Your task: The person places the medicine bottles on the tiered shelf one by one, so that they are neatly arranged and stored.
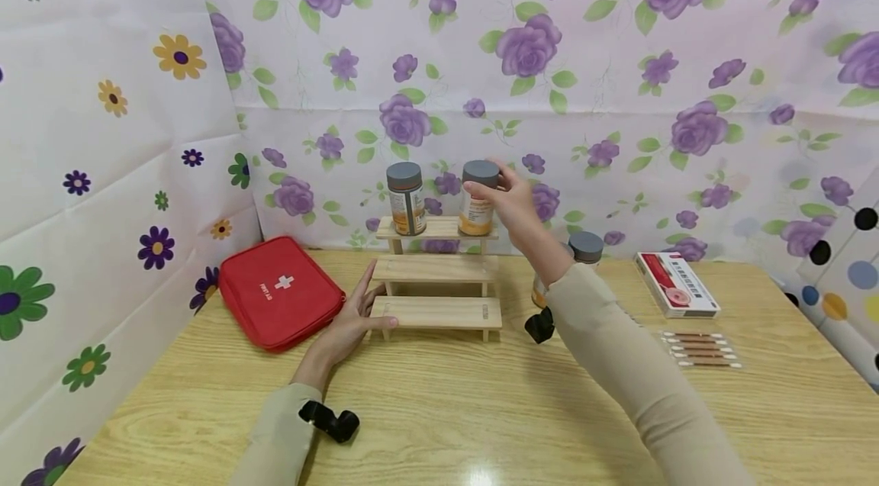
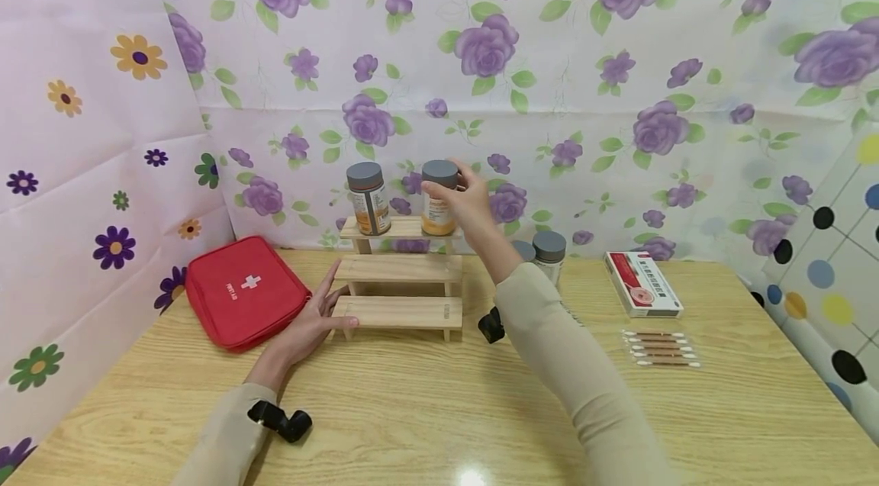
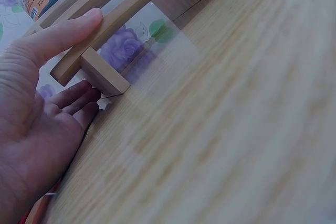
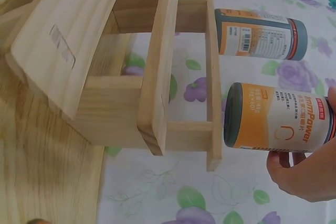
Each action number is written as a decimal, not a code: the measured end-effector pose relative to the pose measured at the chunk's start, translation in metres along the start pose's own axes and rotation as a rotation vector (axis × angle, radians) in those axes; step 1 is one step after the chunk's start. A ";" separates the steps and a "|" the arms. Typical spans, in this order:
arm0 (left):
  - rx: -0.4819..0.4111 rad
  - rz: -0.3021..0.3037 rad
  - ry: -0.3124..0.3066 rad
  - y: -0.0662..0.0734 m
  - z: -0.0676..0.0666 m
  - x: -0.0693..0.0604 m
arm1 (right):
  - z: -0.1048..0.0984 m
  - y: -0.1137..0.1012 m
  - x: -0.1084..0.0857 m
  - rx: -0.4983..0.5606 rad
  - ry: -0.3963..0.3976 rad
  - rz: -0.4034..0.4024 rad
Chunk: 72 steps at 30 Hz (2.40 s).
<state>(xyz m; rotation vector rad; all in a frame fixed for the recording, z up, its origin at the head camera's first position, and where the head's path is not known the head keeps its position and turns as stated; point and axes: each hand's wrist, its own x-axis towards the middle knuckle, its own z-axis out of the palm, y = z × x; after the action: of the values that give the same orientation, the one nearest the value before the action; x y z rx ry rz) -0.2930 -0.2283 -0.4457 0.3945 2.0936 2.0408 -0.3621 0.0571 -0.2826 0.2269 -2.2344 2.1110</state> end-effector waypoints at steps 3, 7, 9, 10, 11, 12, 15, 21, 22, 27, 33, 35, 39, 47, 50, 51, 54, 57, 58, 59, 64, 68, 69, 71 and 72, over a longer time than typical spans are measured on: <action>0.001 -0.004 0.001 0.000 0.000 0.000 | 0.004 0.001 0.001 0.000 -0.005 -0.010; 0.001 -0.005 0.002 0.000 0.000 0.000 | 0.008 0.001 0.003 -0.006 0.002 -0.019; 0.001 -0.003 0.001 0.000 0.000 0.000 | 0.009 0.001 0.004 -0.002 0.003 -0.020; 0.002 -0.001 0.001 0.000 0.000 0.000 | 0.010 0.002 0.005 -0.003 0.005 -0.020; 0.003 0.000 -0.001 0.000 0.000 0.001 | 0.010 0.002 0.005 -0.001 0.006 -0.022; 0.003 0.002 -0.002 0.000 0.000 0.001 | 0.011 0.003 0.006 0.001 0.007 -0.022; 0.001 0.006 -0.004 0.000 0.000 0.001 | 0.013 0.005 0.008 0.002 0.011 -0.023; 0.000 0.007 -0.003 0.000 0.000 0.001 | 0.016 0.008 0.010 -0.006 0.005 -0.041; 0.002 0.007 -0.004 0.000 -0.001 0.001 | 0.017 0.008 0.010 -0.009 0.005 -0.043; 0.005 0.006 0.000 -0.002 -0.001 0.000 | 0.018 0.011 0.009 -0.019 0.009 -0.045; 0.013 -0.009 -0.008 -0.004 -0.001 -0.004 | 0.020 0.015 0.006 -0.057 0.008 -0.037; 0.012 -0.006 -0.006 -0.004 -0.001 -0.004 | 0.020 0.015 0.007 -0.065 0.009 -0.047; 0.008 -0.002 -0.001 -0.004 -0.001 -0.004 | 0.019 0.016 0.007 -0.084 -0.001 -0.060; 0.010 -0.005 -0.007 -0.006 -0.001 -0.001 | 0.013 0.016 0.004 -0.107 -0.012 -0.062; 0.009 0.002 0.000 -0.003 -0.002 0.000 | 0.010 0.015 0.003 -0.089 -0.009 -0.092; 0.011 0.004 0.002 -0.003 -0.001 0.000 | 0.009 0.015 0.003 -0.080 -0.012 -0.103; 0.007 0.000 0.005 -0.001 -0.001 0.001 | 0.005 0.015 0.000 -0.063 -0.021 -0.127; 0.005 -0.001 0.003 0.000 0.000 0.001 | -0.003 0.014 -0.004 -0.055 -0.006 -0.145; 0.003 -0.001 0.002 0.000 0.000 0.002 | -0.006 0.014 -0.005 -0.052 0.001 -0.148; 0.002 0.000 0.002 0.000 0.000 0.002 | -0.009 0.015 -0.007 -0.049 0.008 -0.152; -0.003 0.001 0.002 0.000 0.000 0.002 | -0.023 0.018 -0.016 -0.076 0.021 -0.142; 0.000 -0.003 0.004 0.000 -0.001 0.002 | -0.032 0.022 -0.025 -0.096 0.022 -0.157; 0.001 -0.004 0.004 0.000 -0.001 0.002 | -0.033 0.022 -0.027 -0.094 0.022 -0.161; 0.001 -0.004 0.007 0.000 -0.001 0.002 | -0.037 0.023 -0.032 -0.090 0.018 -0.166; 0.000 -0.005 0.008 0.000 -0.001 0.002 | -0.040 0.024 -0.035 -0.082 0.014 -0.165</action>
<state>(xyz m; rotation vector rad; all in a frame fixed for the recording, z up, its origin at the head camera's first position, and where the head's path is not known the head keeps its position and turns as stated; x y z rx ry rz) -0.2952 -0.2285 -0.4459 0.3805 2.0971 2.0432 -0.3330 0.1000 -0.3086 0.3766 -2.2042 1.9284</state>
